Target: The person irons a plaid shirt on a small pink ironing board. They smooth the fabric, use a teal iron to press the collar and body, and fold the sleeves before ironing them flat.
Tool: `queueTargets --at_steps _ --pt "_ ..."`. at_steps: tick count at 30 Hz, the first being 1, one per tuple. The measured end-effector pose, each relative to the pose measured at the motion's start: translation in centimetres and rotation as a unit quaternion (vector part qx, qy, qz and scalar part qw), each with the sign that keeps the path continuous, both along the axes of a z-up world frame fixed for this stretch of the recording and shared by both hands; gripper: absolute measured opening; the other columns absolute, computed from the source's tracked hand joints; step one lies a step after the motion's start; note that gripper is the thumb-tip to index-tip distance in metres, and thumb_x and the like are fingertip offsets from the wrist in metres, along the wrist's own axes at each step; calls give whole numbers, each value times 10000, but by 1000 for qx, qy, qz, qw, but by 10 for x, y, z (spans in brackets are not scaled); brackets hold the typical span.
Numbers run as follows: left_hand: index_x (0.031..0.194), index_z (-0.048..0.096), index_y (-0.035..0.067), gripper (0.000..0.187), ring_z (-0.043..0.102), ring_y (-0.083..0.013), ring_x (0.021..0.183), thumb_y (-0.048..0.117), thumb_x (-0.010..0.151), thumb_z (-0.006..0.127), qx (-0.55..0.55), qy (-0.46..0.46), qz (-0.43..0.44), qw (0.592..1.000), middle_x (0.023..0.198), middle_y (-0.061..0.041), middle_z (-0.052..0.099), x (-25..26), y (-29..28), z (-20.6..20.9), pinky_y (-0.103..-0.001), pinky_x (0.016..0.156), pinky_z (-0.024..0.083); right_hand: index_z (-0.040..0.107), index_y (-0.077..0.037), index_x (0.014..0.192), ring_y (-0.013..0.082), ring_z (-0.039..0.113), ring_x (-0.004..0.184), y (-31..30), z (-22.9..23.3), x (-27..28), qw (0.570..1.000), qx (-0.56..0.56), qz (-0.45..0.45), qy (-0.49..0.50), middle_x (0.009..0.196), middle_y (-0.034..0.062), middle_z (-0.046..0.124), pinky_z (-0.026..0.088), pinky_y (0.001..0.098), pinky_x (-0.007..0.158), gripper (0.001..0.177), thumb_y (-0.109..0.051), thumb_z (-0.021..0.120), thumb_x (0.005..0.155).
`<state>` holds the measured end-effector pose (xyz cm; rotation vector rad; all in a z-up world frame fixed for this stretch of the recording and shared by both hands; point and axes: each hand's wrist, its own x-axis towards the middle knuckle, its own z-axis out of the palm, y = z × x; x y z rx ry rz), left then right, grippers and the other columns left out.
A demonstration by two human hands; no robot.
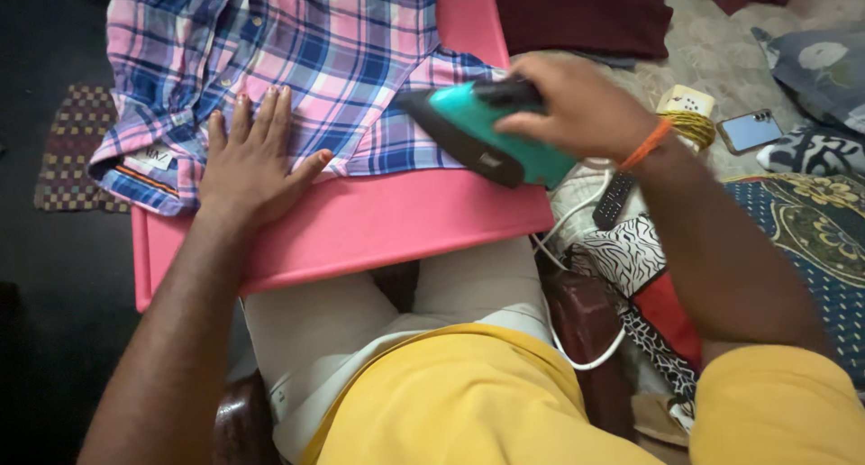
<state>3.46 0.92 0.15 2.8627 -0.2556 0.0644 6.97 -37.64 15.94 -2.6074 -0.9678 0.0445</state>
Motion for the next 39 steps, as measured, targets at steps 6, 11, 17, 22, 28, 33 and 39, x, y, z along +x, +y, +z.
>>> queueTargets --at_steps 6,11,17,22,28,33,39 --pt "1652 113 137 986 73 -391 1557 781 935 322 14 -4 2 1000 1699 -118 172 0 0 -4 -560 1232 -3 727 -43 1153 332 717 799 -103 -10 40 963 -81 -255 -30 888 172 723 546 457 721 523 -476 825 877" --pt "1649 123 140 988 81 -384 1557 781 925 325 24 -2 4 1000 1695 -118 175 1 0 -4 -558 1230 0 665 -21 1156 390 696 886 -190 -98 101 924 -19 -358 -134 963 199 710 535 488 786 544 -476 840 915" --pt "1646 145 121 989 105 -392 1552 780 929 324 22 -18 0 1000 1693 -121 198 0 0 -5 -566 1231 23 444 55 1296 487 600 1180 -237 -227 147 851 188 -448 -198 1263 321 612 466 514 1022 622 -351 808 997" --pt "1641 161 113 991 122 -398 1544 778 924 325 32 -34 -3 999 1685 -121 213 1 0 -7 -573 1221 33 440 27 1244 506 598 1140 -216 -271 138 839 134 -506 -152 1228 325 619 460 550 940 591 -354 786 953" --pt "1636 175 106 989 126 -394 1544 782 929 324 36 -44 -5 998 1682 -119 217 0 0 -7 -574 1221 40 453 18 1235 489 679 941 -212 -243 125 869 103 -459 -155 1048 299 688 533 539 801 595 -301 860 940" --pt "1640 170 108 1000 121 -390 1546 785 921 325 25 -38 -2 999 1684 -115 205 0 0 -7 -573 1218 40 444 -26 1228 199 713 616 -212 -226 119 808 324 -484 90 986 139 695 566 333 472 513 -234 791 912" --pt "1637 159 117 996 110 -386 1544 791 920 315 40 -33 0 999 1689 -105 193 1 0 -7 -568 1220 31 465 -1 1213 181 705 583 -232 -249 133 767 392 -491 133 954 119 682 557 320 450 484 -213 795 929"
